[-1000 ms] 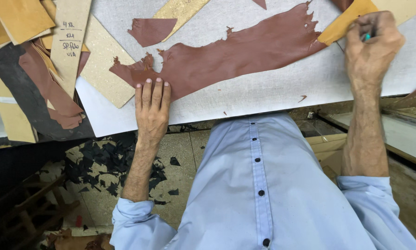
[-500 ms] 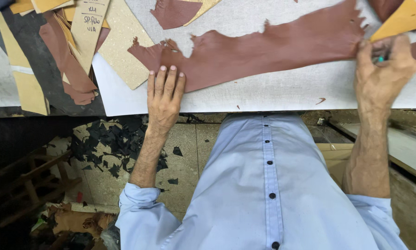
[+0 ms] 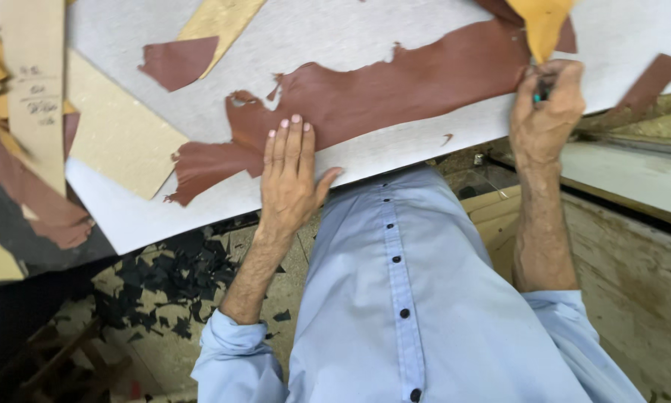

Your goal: The person uses a utility knife and cardboard templates to cut shapes from brown and tan leather pieces on a workbench. They repeatedly position templates, trace outlines, and cut along the edges, then remove and set aside the cut pieces.

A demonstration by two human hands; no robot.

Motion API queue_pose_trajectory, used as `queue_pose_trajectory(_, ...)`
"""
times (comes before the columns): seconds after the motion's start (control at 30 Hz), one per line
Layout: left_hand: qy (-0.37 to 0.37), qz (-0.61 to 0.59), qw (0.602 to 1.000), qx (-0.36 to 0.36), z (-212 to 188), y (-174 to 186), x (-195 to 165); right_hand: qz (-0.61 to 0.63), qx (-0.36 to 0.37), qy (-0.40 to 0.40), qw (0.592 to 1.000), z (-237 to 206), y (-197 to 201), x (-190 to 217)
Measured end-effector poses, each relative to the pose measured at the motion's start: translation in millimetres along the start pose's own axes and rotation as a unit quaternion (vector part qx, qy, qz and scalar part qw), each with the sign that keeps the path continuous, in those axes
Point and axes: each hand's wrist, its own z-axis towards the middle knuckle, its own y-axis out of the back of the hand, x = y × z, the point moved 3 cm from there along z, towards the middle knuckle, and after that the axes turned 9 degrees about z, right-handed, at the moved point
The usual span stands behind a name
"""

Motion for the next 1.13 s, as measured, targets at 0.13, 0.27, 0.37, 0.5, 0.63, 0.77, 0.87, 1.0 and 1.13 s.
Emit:
queue_pose_trajectory(0.13, -0.017, -0.013, 0.993, 0.114, 61, -42, -68, -0.02, 0.002, 0.015, 1.0, -2, 12, 19)
queue_pose_trajectory(0.27, -0.104, 0.002, 0.979, 0.174, 117, -71, -147, 0.035, -0.018, -0.038, 0.999, 5, 24, 40)
queue_pose_trajectory(0.37, -0.164, -0.009, 0.97, 0.18, 154, -83, -204, 0.049, -0.044, -0.07, 0.995, 11, 41, 53)
queue_pose_trajectory(0.5, -0.198, -0.033, 0.973, 0.11, 176, -92, -230, 0.028, -0.021, 0.021, 0.999, 9, 50, 75)
queue_pose_trajectory(0.63, -0.168, -0.052, 0.981, 0.08, 156, -89, -195, 0.045, 0.082, 0.097, 0.991, 15, 22, 99)
queue_pose_trajectory(0.77, -0.035, -0.061, 0.995, 0.072, 85, -55, -89, 0.019, 0.173, 0.046, 0.984, 18, 10, 121)
queue_pose_trajectory(0.87, 0.077, 0.048, 0.986, 0.14, 57, -30, -19, -0.017, 0.197, -0.005, 0.98, 21, 10, 128)
queue_pose_trajectory(1.0, 0.11, 0.043, 0.987, 0.109, 33, -4, 1, -0.112, 0.2, -0.059, 0.972, 14, 22, 121)
queue_pose_trajectory(1.13, 0.146, 0.06, 0.986, 0.054, 43, 12, -2, -0.099, 0.194, 0.002, 0.976, -7, 2, 113)
